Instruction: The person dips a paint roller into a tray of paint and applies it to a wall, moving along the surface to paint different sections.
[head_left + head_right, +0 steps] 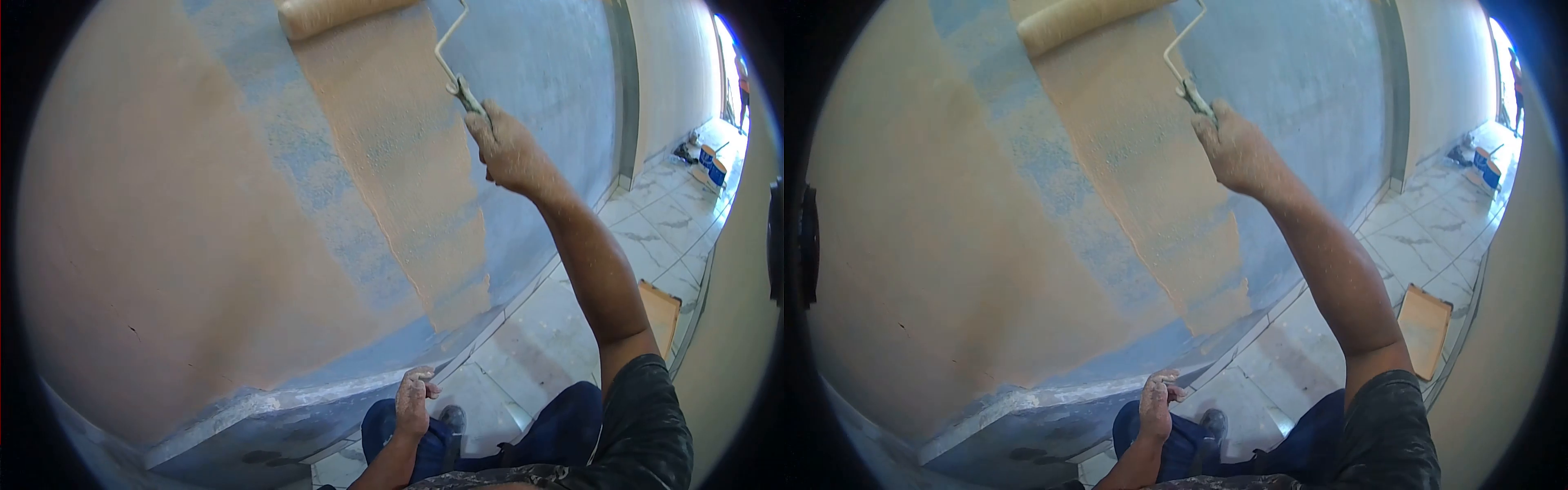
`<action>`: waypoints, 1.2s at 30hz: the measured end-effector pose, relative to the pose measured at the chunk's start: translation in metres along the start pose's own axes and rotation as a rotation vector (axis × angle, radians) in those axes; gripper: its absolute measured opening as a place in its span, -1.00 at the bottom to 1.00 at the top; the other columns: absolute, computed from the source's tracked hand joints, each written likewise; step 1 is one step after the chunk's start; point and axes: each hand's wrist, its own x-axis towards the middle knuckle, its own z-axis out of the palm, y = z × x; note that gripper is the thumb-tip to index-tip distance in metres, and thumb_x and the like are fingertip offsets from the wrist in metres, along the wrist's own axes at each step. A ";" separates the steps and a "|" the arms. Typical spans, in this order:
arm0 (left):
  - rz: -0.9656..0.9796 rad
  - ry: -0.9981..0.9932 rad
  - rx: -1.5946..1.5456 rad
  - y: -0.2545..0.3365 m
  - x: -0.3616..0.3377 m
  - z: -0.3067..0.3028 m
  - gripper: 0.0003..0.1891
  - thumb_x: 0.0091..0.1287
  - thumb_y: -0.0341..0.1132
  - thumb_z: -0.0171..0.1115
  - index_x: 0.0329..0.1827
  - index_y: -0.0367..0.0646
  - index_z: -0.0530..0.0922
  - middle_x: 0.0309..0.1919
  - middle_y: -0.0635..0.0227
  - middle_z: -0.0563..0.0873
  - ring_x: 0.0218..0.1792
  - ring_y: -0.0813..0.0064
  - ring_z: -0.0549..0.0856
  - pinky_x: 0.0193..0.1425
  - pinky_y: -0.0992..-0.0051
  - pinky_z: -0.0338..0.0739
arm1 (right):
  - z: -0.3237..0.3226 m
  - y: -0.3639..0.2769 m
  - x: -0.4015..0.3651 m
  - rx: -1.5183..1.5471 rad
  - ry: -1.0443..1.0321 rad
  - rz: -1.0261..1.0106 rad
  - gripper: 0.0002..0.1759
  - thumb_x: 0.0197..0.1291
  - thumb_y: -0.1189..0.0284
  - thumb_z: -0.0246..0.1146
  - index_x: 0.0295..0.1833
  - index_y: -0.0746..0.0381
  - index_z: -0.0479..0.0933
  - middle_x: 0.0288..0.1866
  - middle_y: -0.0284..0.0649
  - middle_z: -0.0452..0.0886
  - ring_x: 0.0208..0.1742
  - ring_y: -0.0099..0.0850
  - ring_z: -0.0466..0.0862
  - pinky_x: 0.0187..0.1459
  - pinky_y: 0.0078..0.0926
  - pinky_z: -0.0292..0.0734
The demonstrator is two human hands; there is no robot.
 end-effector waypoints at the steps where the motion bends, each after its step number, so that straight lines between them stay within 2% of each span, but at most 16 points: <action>1: 0.014 0.008 0.002 -0.001 -0.001 -0.002 -0.60 0.58 -0.05 -0.08 0.02 -0.25 0.49 0.06 0.22 0.60 -0.26 0.55 0.62 -0.14 0.51 0.50 | 0.007 0.012 -0.010 -0.007 0.012 -0.007 -0.52 0.50 0.11 -0.07 -0.05 0.39 0.37 -0.36 0.21 0.56 -0.23 0.07 0.64 -0.19 0.00 0.47; 8: 0.007 -0.002 0.002 0.001 -0.007 -0.010 -0.62 0.58 -0.06 -0.07 0.03 -0.24 0.48 0.09 0.20 0.55 -0.22 0.48 0.64 -0.11 0.46 0.51 | 0.035 0.058 -0.091 0.007 -0.125 0.248 -0.58 0.47 0.16 -0.01 -0.03 0.38 0.36 -0.44 0.20 0.56 -0.31 0.17 0.64 -0.23 0.05 0.44; 14: 0.022 -0.031 0.030 0.002 -0.005 -0.007 -0.57 0.58 -0.03 -0.10 0.03 -0.28 0.49 0.06 0.19 0.58 -0.29 0.53 0.58 -0.14 0.47 0.50 | 0.071 0.112 -0.156 -0.024 -0.151 0.299 -0.58 0.42 0.16 0.05 0.05 0.35 0.34 -0.42 0.23 0.56 -0.26 0.27 0.60 -0.22 0.10 0.42; 23: -0.005 -0.118 -0.020 0.001 -0.010 -0.006 -0.62 0.54 -0.03 -0.02 0.05 -0.21 0.48 0.12 0.10 0.55 -0.24 0.47 0.63 -0.11 0.41 0.53 | 0.121 0.192 -0.253 -0.149 -0.266 0.444 -0.54 0.40 0.10 0.07 0.11 0.29 0.34 -0.38 0.23 0.58 -0.21 0.25 0.59 -0.18 0.16 0.42; 34: -0.043 -0.214 -0.055 0.008 -0.010 0.002 -0.56 0.55 0.01 -0.08 0.02 -0.26 0.47 0.10 -0.02 0.53 -0.24 0.41 0.64 -0.11 0.42 0.52 | 0.161 0.268 -0.366 -0.214 -0.449 0.650 -0.62 0.39 0.09 0.07 -0.02 0.21 0.34 -0.34 0.19 0.61 -0.20 0.23 0.60 -0.15 0.15 0.45; 36: -0.051 -0.217 -0.095 0.010 -0.012 0.004 -0.55 0.56 -0.01 -0.09 0.02 -0.29 0.51 0.11 0.00 0.54 -0.23 0.45 0.63 -0.03 0.43 0.52 | 0.164 0.275 -0.383 -0.211 -0.473 0.685 -0.62 0.40 0.09 0.07 -0.02 0.20 0.34 -0.33 0.19 0.61 -0.19 0.23 0.60 -0.14 0.15 0.45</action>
